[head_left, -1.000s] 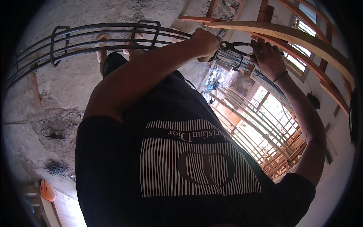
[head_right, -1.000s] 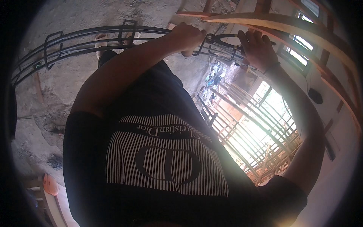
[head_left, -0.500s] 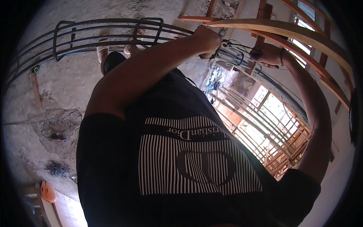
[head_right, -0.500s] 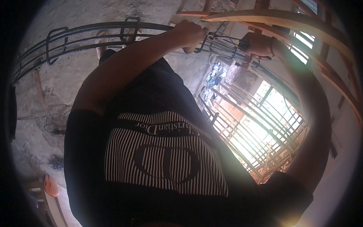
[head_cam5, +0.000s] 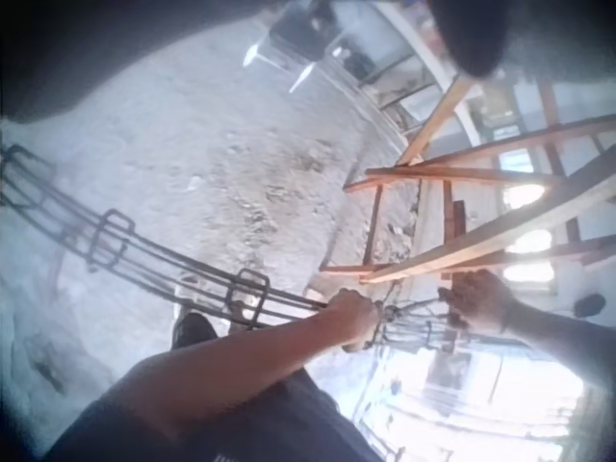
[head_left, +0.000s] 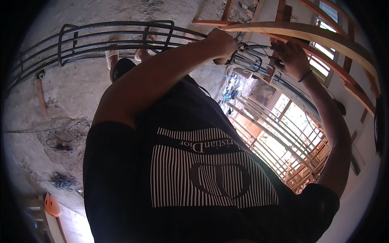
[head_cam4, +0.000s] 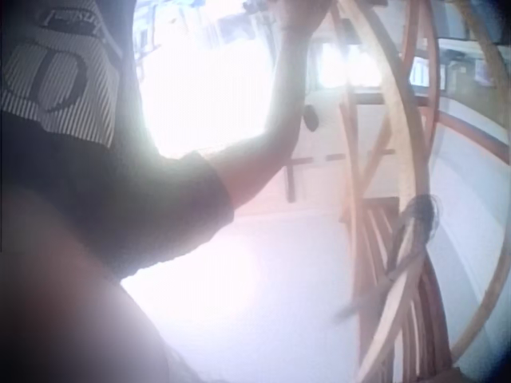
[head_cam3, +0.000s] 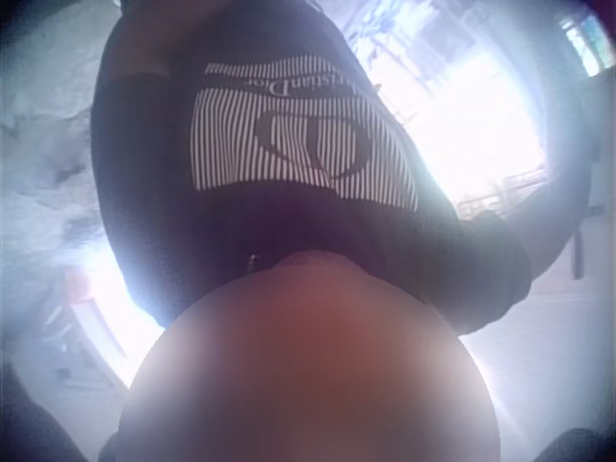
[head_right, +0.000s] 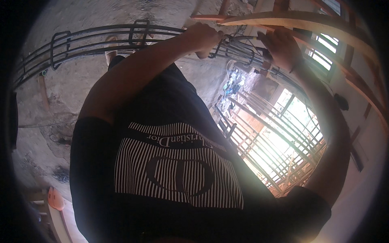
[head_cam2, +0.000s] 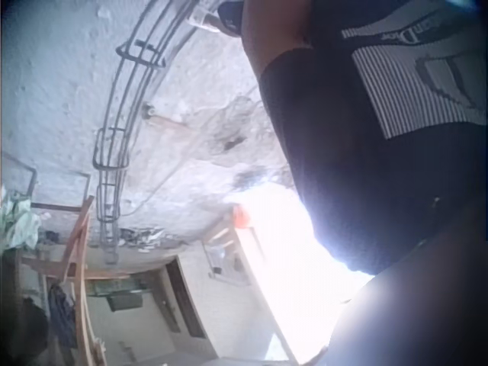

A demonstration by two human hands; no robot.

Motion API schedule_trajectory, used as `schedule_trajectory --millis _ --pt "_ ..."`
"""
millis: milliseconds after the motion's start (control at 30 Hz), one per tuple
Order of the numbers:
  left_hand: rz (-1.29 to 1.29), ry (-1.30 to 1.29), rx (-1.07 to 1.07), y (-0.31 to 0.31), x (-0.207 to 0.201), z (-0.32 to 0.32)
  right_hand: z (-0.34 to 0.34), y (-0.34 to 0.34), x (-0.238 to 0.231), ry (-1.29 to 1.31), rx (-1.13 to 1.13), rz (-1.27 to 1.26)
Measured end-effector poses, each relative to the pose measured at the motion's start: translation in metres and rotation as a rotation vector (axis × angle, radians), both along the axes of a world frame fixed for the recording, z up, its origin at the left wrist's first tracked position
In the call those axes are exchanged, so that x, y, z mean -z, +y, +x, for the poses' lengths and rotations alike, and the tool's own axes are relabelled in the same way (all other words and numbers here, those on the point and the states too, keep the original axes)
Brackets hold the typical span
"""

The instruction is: The person assembles a rebar cage by hand-tying wire ties around intersecting rebar rods and then tightening them with pliers. The person repeatedly wraps wire, twists it, and uses pliers to secure each joint along the cage.

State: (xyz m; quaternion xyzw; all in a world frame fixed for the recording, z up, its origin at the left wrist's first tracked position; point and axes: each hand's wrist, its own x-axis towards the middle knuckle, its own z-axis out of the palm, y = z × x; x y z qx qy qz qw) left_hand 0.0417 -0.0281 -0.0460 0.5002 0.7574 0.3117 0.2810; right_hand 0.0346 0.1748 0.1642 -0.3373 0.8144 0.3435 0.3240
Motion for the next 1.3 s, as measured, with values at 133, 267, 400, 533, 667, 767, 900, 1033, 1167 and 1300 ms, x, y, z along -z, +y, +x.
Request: schedule_trajectory --millis 133,267,400,533,667,767,900,1033,1167,1300 --pt "-0.008 -0.031 0.024 0.001 0.006 -0.002 0.011 0.003 0.017 0.243 -0.257 -0.064" --pt "0.009 -0.022 -0.012 0.004 0.010 0.000 0.019 0.012 0.022 0.138 -0.107 0.106" --pt "0.041 -0.017 -0.021 0.002 0.009 0.003 0.014 0.013 0.025 -0.097 0.266 0.008" --pt "0.028 -0.038 -0.037 0.002 0.006 0.004 -0.004 0.006 0.025 -0.502 1.381 0.133" --pt "0.033 -0.011 -0.017 0.002 0.007 0.004 -0.010 -0.001 0.023 -0.832 1.686 -0.043" --pt "0.032 -0.003 -0.037 0.001 0.010 0.004 -0.005 -0.002 0.023 -0.619 1.312 0.071" --pt "0.008 -0.027 -0.012 0.002 0.010 0.002 0.010 0.004 0.015 -0.242 0.683 -0.025" --pt "-0.001 -0.030 -0.003 0.004 0.006 -0.001 0.032 0.009 0.006 0.136 0.195 -0.100" --pt "-0.029 -0.057 0.014 0.002 0.006 -0.002 0.038 0.012 0.017 0.066 0.239 -0.125" --pt "-0.015 -0.048 0.029 0.005 0.007 -0.004 0.029 0.027 0.015 -0.569 1.781 -0.062"
